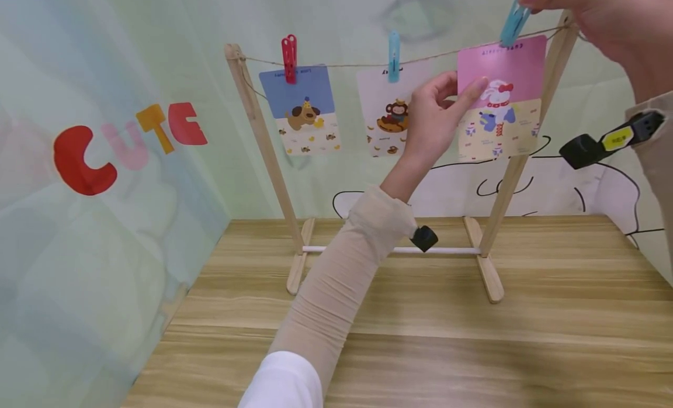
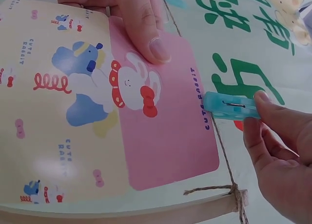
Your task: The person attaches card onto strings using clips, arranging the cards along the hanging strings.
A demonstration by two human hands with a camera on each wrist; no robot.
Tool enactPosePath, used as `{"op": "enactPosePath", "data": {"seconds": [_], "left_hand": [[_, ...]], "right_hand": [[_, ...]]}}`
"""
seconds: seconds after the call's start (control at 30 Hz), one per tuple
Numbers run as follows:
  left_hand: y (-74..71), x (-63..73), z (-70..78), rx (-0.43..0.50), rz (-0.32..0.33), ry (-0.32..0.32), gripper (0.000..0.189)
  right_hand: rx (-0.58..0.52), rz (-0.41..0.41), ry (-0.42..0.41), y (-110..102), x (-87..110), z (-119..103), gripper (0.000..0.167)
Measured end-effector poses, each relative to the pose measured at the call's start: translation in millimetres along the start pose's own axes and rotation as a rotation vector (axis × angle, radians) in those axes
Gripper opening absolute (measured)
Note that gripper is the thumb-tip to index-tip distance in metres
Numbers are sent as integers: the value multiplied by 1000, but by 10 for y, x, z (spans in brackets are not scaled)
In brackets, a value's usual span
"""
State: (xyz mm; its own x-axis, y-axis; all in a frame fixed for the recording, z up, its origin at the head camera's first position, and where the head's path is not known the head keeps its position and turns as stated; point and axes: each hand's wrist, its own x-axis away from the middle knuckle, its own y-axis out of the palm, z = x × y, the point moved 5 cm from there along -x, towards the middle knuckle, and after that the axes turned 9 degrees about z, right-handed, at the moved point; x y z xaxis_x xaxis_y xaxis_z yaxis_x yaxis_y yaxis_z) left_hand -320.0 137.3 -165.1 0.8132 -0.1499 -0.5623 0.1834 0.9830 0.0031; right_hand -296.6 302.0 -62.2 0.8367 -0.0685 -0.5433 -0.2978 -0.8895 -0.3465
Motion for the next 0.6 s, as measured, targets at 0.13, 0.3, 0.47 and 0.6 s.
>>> {"op": "enactPosePath", "data": {"seconds": [0.13, 0.3, 0.47, 0.6], "left_hand": [[3, -6, 7, 3, -1, 9, 21], [6, -8, 5, 9, -8, 15, 21], [9, -2, -5, 16, -10, 19, 21], [18, 0, -15, 10, -8, 12, 21]], "right_hand": [[-47, -37, -39, 3, -50, 59, 39], [-82, -85, -25, -76, -190, 254, 34], [-81, -96, 7, -75, -200, 279, 32], [-57, -67, 51, -27, -90, 180, 31]]}}
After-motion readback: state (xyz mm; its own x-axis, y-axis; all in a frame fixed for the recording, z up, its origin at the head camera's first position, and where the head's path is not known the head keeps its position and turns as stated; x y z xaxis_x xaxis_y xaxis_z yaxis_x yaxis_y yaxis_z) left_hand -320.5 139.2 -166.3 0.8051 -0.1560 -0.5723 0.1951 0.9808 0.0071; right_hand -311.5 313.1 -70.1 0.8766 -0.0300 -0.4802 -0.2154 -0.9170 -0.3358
